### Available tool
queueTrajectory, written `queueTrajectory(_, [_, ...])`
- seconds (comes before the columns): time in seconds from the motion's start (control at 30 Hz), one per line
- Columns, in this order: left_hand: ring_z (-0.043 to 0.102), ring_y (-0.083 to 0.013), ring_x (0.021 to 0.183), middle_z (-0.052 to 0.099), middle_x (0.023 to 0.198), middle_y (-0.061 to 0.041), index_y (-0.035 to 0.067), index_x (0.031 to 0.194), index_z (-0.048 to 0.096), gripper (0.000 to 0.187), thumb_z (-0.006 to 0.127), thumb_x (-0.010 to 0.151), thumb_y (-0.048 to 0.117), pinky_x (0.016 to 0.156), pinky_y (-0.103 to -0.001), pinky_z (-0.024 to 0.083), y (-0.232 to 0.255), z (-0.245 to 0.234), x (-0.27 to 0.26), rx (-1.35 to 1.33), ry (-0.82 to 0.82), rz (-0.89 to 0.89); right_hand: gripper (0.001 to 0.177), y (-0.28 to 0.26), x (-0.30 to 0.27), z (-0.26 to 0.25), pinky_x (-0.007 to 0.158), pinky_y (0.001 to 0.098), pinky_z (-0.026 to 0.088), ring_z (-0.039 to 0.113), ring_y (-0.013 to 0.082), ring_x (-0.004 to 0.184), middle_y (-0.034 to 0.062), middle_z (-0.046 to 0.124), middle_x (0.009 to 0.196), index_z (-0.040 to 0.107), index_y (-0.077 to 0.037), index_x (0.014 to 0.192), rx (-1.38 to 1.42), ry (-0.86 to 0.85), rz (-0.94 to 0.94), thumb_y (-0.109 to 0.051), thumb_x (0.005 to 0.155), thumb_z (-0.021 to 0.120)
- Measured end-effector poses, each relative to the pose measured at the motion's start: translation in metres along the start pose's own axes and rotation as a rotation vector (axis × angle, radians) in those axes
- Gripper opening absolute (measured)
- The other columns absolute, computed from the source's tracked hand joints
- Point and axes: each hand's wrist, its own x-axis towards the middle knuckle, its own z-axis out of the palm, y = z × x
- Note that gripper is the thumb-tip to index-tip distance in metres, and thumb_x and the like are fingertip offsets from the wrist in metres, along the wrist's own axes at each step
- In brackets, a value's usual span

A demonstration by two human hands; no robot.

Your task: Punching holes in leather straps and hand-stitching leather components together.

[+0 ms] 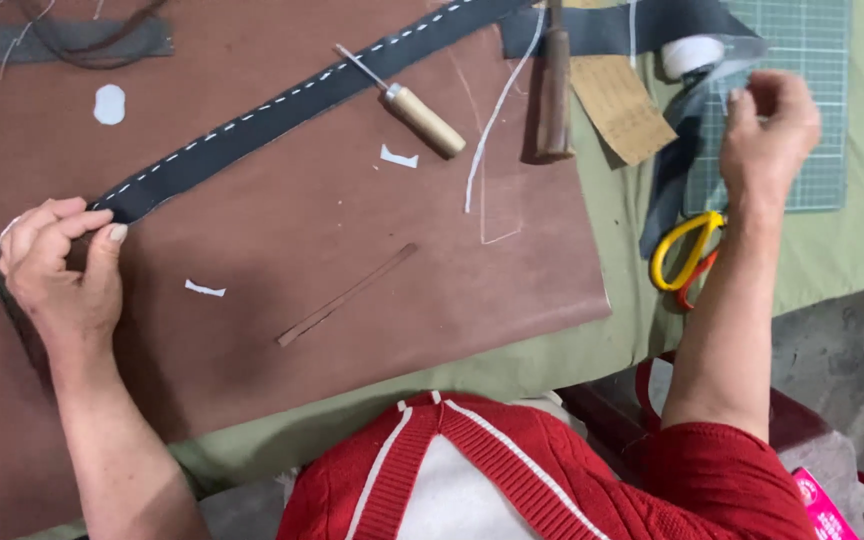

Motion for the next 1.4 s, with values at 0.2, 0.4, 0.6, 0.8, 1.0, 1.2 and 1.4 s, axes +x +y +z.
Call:
queueTrajectory(0.2, [0.066,-0.0387,0.122,0.072,0.13,-0.018,0.001,0.115,0.079,0.012,0.087,0.107,-0.002,0.116,-0.048,0.042,0.004,-0.001,0.002,-0.004,-0.006,-0.036,0.023,-0.06,0.025,0.013,0.083,0.0435,0.043,0.055,0.0348,0.103,0.0217,0.062,0.117,0.07,0.007,0.12,-0.041,0.056,-0.456,0.016,0.099,0.068])
queueTrajectory(0.4, [0.067,-0.0372,0.118,0.073,0.126,-0.017,0.002,0.111,0.078,0.015,0.088,0.101,-0.004,0.112,-0.047,0.044,0.005,-0.001,0.005,0.015,0.041,0.0,0.044,-0.067,0.056,0.068,0.098,0.0665,0.027,0.046,0.05,0.125,0.0177,0.068,0.135,0.077,-0.003,0.127,-0.418,-0.175,-0.705,0.009,0.088,0.06])
queueTrajectory(0.6, [0.064,-0.0339,0.122,0.071,0.128,-0.01,0.009,0.11,0.077,0.014,0.085,0.1,0.004,0.109,-0.047,0.037,0.01,-0.002,0.005,0.014,0.022,-0.082,0.042,0.012,0.071,0.101,0.113,0.0857,0.005,0.053,0.0548,0.144,0.0115,0.075,0.114,0.078,-0.01,0.132,-0.708,-0.26,-0.67,0.008,0.098,0.063])
queueTrajectory(0.8, [0.064,-0.0351,0.122,0.072,0.126,-0.012,0.008,0.109,0.077,0.014,0.086,0.099,0.006,0.108,-0.047,0.037,0.007,0.0,0.003,0.027,0.023,-0.075,0.055,-0.082,0.067,0.076,0.097,0.0776,0.016,0.048,0.0527,0.132,0.0228,0.069,0.139,0.07,-0.002,0.144,-0.463,-0.382,-0.671,-0.001,0.091,0.06])
queueTrajectory(1.0, [0.065,-0.0315,0.119,0.073,0.123,-0.01,0.009,0.107,0.079,0.014,0.088,0.097,0.008,0.105,-0.044,0.038,0.012,-0.003,0.008,0.04,0.065,-0.06,0.029,-0.102,0.076,0.096,0.084,0.0582,0.04,0.062,0.0471,0.108,0.0231,0.071,0.108,0.065,-0.005,0.119,-0.324,-0.529,-0.612,-0.018,0.093,0.059])
queueTrajectory(1.2, [0.06,-0.0285,0.12,0.07,0.121,-0.003,0.015,0.105,0.078,0.012,0.083,0.094,0.016,0.104,-0.045,0.034,0.015,-0.005,0.007,-0.008,0.038,-0.147,0.032,-0.083,0.064,0.103,0.08,0.051,0.051,0.064,0.0478,0.091,0.0232,0.073,0.106,0.071,0.0,0.127,-0.267,-0.375,-0.729,-0.006,0.099,0.058])
queueTrajectory(1.4, [0.058,-0.027,0.121,0.068,0.122,0.0,0.018,0.105,0.077,0.013,0.081,0.092,0.019,0.104,-0.044,0.033,0.018,-0.009,0.01,-0.032,0.013,-0.216,0.033,-0.07,0.07,0.082,0.087,0.0481,0.054,0.072,0.0419,0.102,0.0217,0.079,0.116,0.078,0.0,0.134,-0.322,-0.323,-0.752,-0.004,0.105,0.064])
